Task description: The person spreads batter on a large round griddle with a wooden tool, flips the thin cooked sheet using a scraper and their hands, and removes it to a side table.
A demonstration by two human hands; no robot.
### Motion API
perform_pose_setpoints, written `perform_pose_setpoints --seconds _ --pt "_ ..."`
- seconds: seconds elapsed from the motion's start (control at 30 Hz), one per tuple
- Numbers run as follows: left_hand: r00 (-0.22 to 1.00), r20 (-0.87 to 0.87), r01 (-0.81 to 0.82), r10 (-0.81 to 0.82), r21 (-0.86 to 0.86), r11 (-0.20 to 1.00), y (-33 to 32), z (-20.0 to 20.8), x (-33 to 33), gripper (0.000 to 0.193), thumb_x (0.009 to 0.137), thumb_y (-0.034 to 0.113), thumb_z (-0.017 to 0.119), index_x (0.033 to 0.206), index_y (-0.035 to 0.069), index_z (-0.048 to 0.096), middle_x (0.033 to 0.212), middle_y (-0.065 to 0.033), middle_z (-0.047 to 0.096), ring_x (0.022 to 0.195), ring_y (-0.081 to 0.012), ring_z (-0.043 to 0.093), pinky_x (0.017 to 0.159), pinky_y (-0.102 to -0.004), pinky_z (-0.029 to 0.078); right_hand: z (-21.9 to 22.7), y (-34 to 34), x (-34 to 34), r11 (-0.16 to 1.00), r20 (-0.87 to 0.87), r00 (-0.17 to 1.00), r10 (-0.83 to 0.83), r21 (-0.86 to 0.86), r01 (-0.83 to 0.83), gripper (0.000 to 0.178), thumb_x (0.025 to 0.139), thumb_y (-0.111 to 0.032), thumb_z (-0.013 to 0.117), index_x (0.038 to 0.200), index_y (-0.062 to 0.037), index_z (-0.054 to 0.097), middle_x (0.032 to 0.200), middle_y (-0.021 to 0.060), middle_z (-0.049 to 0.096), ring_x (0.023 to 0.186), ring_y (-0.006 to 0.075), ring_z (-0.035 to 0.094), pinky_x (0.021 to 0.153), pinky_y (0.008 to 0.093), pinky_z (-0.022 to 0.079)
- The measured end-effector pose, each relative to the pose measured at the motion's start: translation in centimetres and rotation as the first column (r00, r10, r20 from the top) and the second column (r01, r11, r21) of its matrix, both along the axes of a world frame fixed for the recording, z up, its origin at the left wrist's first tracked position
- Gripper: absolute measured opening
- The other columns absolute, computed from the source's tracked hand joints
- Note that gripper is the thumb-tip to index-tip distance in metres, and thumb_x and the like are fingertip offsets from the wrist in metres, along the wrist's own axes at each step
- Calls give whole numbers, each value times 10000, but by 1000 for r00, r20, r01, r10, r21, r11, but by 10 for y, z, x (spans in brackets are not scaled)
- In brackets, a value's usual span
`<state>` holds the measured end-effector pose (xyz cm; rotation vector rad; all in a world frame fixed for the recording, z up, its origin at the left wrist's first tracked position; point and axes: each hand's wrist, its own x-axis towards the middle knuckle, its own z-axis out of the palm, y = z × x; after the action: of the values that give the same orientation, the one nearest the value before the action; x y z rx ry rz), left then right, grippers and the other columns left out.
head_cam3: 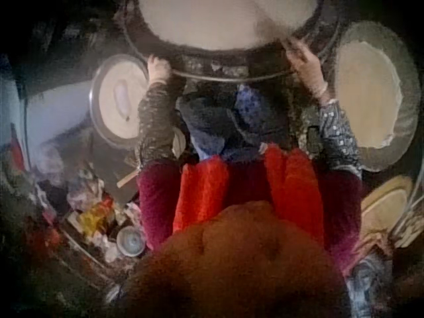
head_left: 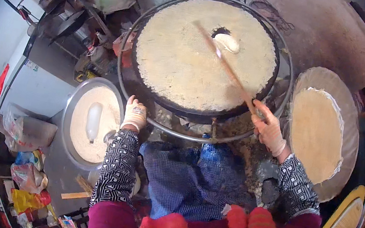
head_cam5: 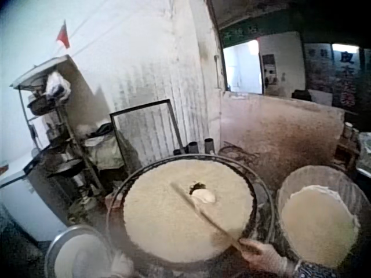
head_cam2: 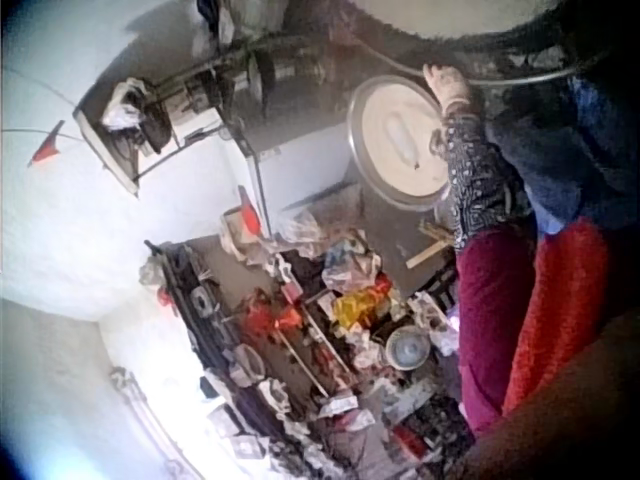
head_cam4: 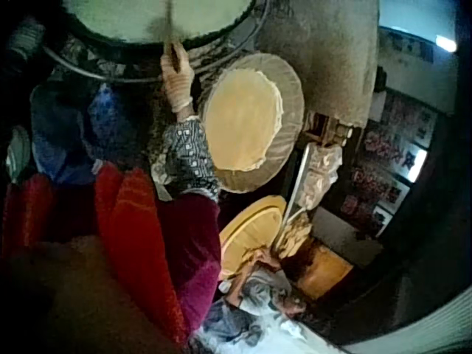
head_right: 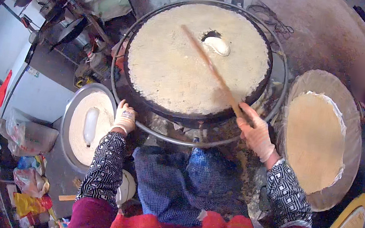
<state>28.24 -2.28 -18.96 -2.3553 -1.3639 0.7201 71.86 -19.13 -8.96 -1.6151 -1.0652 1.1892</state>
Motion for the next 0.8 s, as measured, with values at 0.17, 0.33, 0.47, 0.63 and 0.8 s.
perform_pose_setpoints --seconds 0.17,0.33,0.47,0.63,0.8 --pt "997 27 -74 77 -90 993 -57 27 66 206 805 272 572 851 196 757 892 -31 722 980 -216 634 941 -420 368 -25 -5 5 990 -361 921 -143 -42 137 498 988 -360 482 1434 -150 412 557 -24 460 373 72 382 330 232 300" --pt "926 311 -102 216 -344 933 -124 56 171 342 782 397 634 989 133 704 915 -69 701 941 -265 647 803 -415 418 -31 19 -23 987 -437 887 -147 -124 103 466 975 -353 523 1412 -210 448 479 -8 403 354 105 371 328 272 302" --pt "675 733 234 -84 -105 967 -177 46 215 579 813 367 638 1291 80 480 1197 -161 565 1176 -315 503 984 -469 340 -32 33 -28 984 -450 882 -138 -162 71 447 966 -359 550 1395 -268 470 489 -11 396 369 111 360 341 279 307" --pt "414 907 366 -84 -81 927 -230 83 186 644 831 333 636 1357 33 419 1298 -182 484 1249 -341 424 1076 -512 260 -32 40 -38 988 -423 904 -66 -153 0 448 975 -346 525 1412 -286 451 519 -16 394 381 96 319 351 263 310" --pt "469 882 36 43 -68 997 -231 109 91 650 718 250 714 1272 20 461 1185 -193 525 1099 -372 486 946 -481 353 -41 44 -59 984 -442 894 -76 -178 -5 463 973 -339 517 1425 -303 424 546 -19 409 391 90 339 349 260 332"
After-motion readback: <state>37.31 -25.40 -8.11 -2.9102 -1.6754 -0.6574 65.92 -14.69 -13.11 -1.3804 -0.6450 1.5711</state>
